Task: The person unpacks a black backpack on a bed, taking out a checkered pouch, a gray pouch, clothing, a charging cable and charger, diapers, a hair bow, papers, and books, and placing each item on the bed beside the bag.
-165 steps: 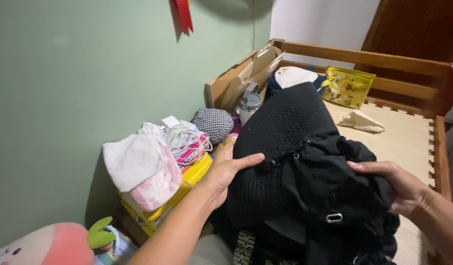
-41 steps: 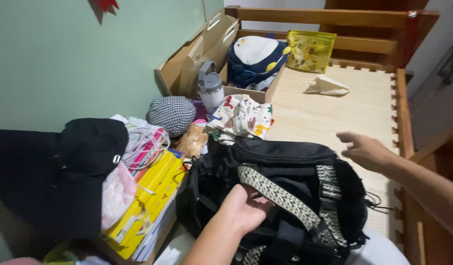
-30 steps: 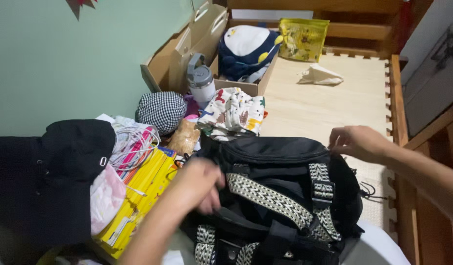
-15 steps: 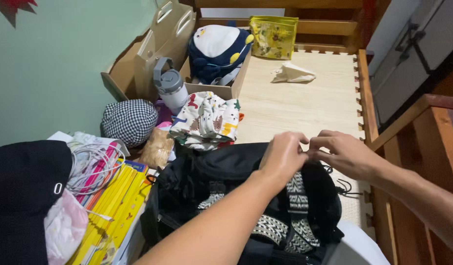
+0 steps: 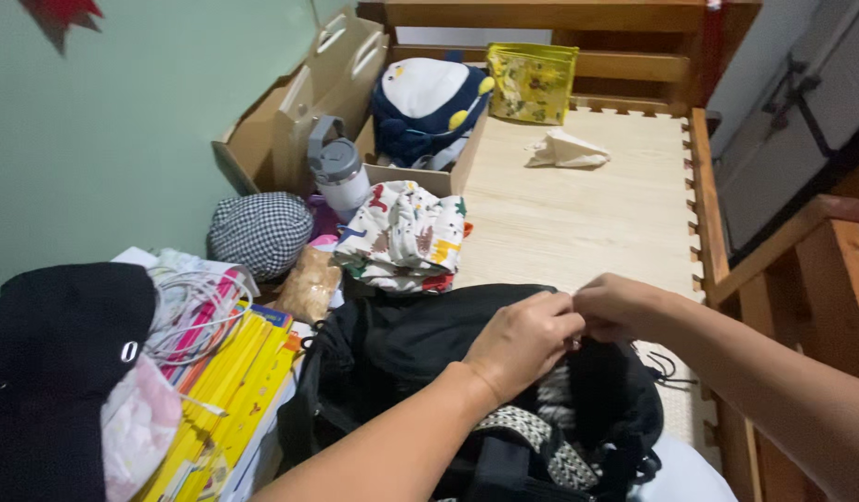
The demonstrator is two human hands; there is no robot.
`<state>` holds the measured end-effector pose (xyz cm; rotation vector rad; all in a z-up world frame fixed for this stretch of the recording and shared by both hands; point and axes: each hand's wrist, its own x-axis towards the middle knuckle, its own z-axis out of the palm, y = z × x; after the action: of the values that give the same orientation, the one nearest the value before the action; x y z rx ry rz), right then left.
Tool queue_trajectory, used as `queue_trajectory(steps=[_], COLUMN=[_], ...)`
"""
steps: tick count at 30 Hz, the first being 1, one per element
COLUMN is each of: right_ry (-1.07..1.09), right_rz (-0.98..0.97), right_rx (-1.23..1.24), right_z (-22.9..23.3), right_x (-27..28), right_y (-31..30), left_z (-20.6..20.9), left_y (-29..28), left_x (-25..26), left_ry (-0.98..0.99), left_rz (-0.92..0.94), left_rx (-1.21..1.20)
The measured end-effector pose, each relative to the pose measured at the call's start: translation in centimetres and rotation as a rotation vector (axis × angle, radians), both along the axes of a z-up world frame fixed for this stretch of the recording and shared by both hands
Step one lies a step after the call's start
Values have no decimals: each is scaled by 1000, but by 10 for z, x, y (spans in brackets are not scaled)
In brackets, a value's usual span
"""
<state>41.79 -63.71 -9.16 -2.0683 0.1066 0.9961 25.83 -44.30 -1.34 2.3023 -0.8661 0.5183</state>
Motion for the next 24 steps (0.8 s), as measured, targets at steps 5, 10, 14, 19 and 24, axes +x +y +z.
queue_trajectory(steps=[5, 10, 14, 19, 24], right_ry=[18, -200, -700, -820, -217], right_rz=[-193, -234, 271, 800, 490], right_rx=[116, -111, -60, 37, 233], right_z=[-32, -4, 48, 81, 91], right_x=[21, 19, -13, -49, -25], right_y=[-28, -12, 32, 86, 91], left_z=[4, 7, 10, 8, -12], left_y=[48, 124, 142, 138, 156], left_x=[-15, -31, -27, -22, -32], left_ry=[48, 104, 64, 0, 105], left_rz=[-47, 71, 174, 228, 352], left_rx=[76, 100, 45, 37, -82])
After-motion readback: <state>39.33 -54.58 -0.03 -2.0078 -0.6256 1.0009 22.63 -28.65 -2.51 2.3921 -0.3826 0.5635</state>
